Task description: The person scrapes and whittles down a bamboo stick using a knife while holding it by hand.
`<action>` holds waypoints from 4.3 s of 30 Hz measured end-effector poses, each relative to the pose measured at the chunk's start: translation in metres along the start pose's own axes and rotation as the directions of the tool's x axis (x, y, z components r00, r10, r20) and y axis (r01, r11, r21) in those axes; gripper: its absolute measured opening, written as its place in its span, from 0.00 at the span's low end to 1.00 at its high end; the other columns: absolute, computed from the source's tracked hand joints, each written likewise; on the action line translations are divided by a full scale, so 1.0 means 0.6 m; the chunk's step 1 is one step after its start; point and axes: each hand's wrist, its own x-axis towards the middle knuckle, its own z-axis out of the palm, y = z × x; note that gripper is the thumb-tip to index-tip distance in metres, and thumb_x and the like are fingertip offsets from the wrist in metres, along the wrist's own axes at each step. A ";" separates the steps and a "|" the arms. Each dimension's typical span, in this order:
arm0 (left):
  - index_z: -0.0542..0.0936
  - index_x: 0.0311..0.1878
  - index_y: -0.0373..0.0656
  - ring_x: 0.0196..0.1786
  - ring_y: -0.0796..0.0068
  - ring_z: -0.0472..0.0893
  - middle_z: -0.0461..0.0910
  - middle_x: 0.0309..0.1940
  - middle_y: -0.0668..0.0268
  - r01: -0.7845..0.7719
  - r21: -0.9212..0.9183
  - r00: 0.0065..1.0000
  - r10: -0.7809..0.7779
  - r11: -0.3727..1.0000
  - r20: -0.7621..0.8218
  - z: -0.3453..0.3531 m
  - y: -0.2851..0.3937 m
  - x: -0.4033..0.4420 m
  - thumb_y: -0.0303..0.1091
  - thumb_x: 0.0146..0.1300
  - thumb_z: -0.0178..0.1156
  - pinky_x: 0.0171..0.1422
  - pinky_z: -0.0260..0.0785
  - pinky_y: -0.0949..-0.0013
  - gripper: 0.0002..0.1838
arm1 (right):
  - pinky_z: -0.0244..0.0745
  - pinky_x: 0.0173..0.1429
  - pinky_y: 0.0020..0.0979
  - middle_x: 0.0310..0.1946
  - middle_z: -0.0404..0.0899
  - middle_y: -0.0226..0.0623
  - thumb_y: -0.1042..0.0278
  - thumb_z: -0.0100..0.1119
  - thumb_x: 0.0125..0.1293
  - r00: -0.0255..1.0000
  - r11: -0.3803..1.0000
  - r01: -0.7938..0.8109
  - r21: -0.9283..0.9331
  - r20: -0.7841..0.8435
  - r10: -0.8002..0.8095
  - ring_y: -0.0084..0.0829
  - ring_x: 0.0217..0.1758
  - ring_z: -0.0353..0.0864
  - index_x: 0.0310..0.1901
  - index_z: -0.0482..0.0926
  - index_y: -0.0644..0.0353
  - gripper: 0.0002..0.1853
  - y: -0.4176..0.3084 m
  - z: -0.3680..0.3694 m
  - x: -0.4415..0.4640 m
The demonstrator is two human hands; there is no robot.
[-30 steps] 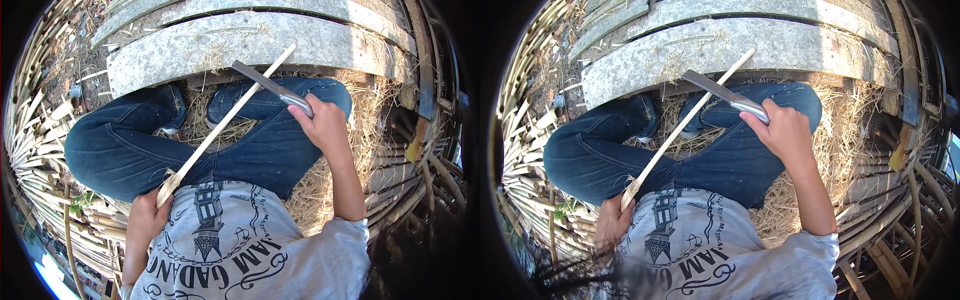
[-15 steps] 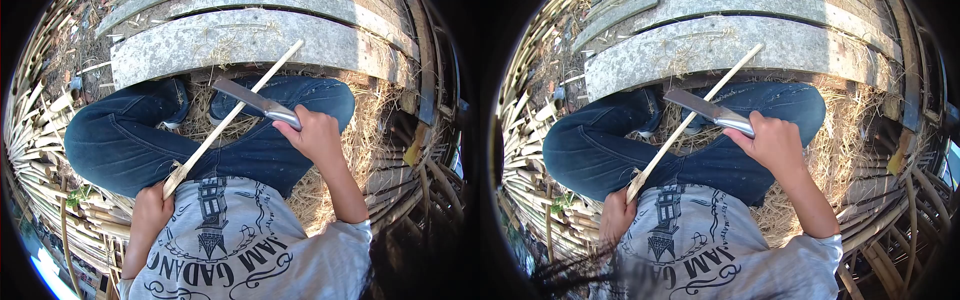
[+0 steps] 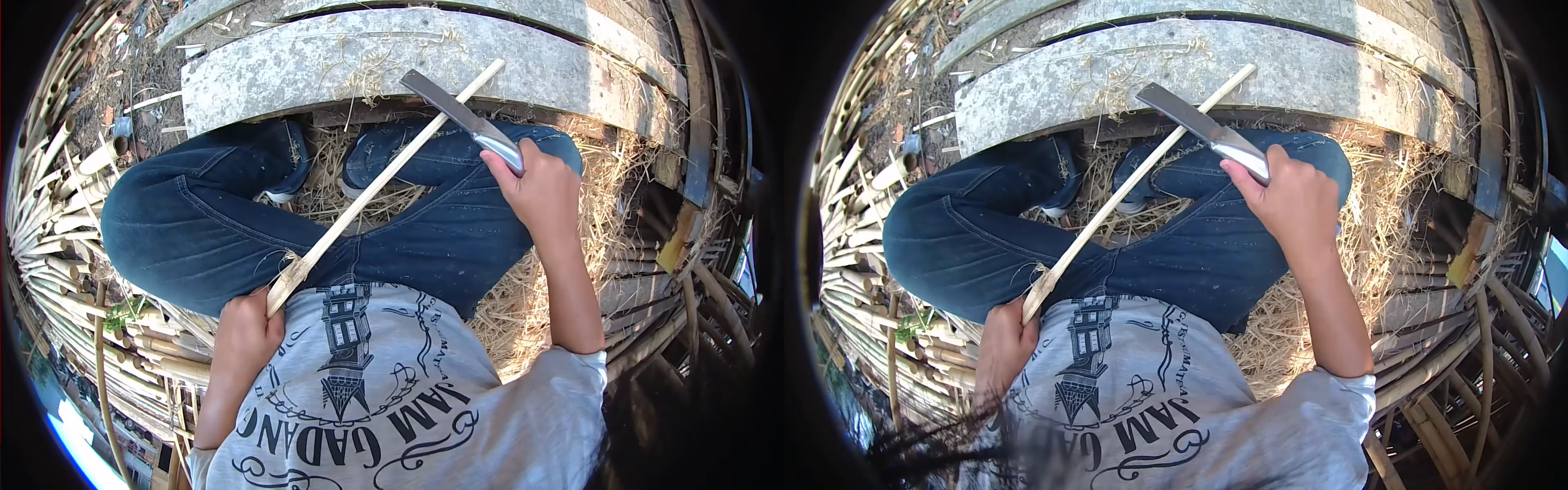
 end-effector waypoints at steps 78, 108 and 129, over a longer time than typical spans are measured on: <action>0.80 0.32 0.36 0.31 0.39 0.81 0.79 0.24 0.44 0.058 -0.057 0.998 -0.059 0.997 -0.018 0.002 0.002 0.006 0.30 0.60 0.62 0.38 0.73 0.46 0.07 | 0.68 0.33 0.26 0.24 0.76 0.32 0.63 0.68 0.67 0.930 0.671 -0.274 0.689 0.012 0.368 0.17 0.27 0.72 0.45 0.75 0.64 0.15 0.054 0.013 -0.016; 0.81 0.39 0.36 0.36 0.40 0.83 0.82 0.28 0.44 -0.086 0.281 0.987 0.121 0.956 -0.108 -0.052 0.058 0.061 0.39 0.65 0.61 0.44 0.76 0.44 0.13 | 0.78 0.44 0.56 0.31 0.81 0.66 0.67 0.63 0.61 0.934 0.744 -0.350 0.569 0.274 0.229 0.66 0.41 0.81 0.47 0.70 0.70 0.19 -0.116 0.012 -0.107; 0.78 0.36 0.33 0.37 0.36 0.81 0.80 0.28 0.40 -0.075 0.243 0.989 0.103 0.967 -0.104 -0.048 0.048 0.064 0.31 0.61 0.62 0.44 0.72 0.43 0.09 | 0.81 0.45 0.53 0.30 0.82 0.61 0.71 0.63 0.57 0.920 0.750 -0.280 0.599 0.391 0.031 0.61 0.37 0.84 0.47 0.70 0.68 0.18 -0.170 0.000 -0.118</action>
